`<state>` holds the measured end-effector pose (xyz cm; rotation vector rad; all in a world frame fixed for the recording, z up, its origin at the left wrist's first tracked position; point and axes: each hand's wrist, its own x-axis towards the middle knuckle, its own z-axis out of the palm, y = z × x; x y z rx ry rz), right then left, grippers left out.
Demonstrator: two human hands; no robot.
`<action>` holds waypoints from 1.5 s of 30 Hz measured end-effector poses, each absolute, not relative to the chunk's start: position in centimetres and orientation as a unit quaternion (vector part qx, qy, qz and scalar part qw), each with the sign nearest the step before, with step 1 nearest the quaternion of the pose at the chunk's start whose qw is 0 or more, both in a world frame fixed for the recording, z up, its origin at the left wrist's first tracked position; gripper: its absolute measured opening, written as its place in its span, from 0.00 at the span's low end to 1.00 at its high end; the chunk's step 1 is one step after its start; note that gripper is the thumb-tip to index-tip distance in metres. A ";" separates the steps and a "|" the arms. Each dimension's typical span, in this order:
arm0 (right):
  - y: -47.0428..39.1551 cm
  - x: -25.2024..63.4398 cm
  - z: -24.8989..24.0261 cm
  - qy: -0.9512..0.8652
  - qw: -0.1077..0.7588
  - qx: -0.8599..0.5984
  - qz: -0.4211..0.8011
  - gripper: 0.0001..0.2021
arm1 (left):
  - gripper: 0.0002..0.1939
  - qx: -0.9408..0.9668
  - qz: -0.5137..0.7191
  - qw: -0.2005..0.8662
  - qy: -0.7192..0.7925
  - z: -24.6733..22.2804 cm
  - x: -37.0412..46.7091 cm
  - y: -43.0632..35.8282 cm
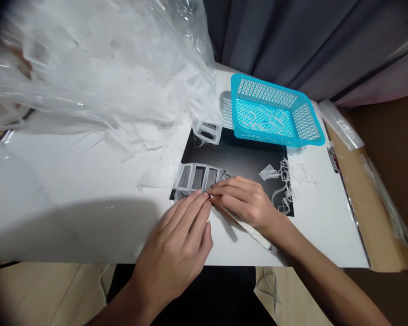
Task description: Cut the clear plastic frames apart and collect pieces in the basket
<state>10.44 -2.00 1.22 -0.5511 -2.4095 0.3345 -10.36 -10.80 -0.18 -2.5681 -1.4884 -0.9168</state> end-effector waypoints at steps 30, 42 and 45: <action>5.1 16.0 7.3 -0.693 0.365 -0.608 -0.128 0.06 | 0.23 -0.825 -0.352 0.014 -0.442 -0.8 -11.0 -11.5; -2.4 6.7 2.5 -0.819 0.340 -0.345 0.307 0.07 | 0.20 -0.788 -0.352 0.007 -0.504 -0.5 -12.2 -11.8; -2.1 7.0 1.9 -0.815 0.336 -0.352 0.315 0.06 | 0.21 -0.795 -0.334 0.013 -0.506 -0.5 -12.3 -12.0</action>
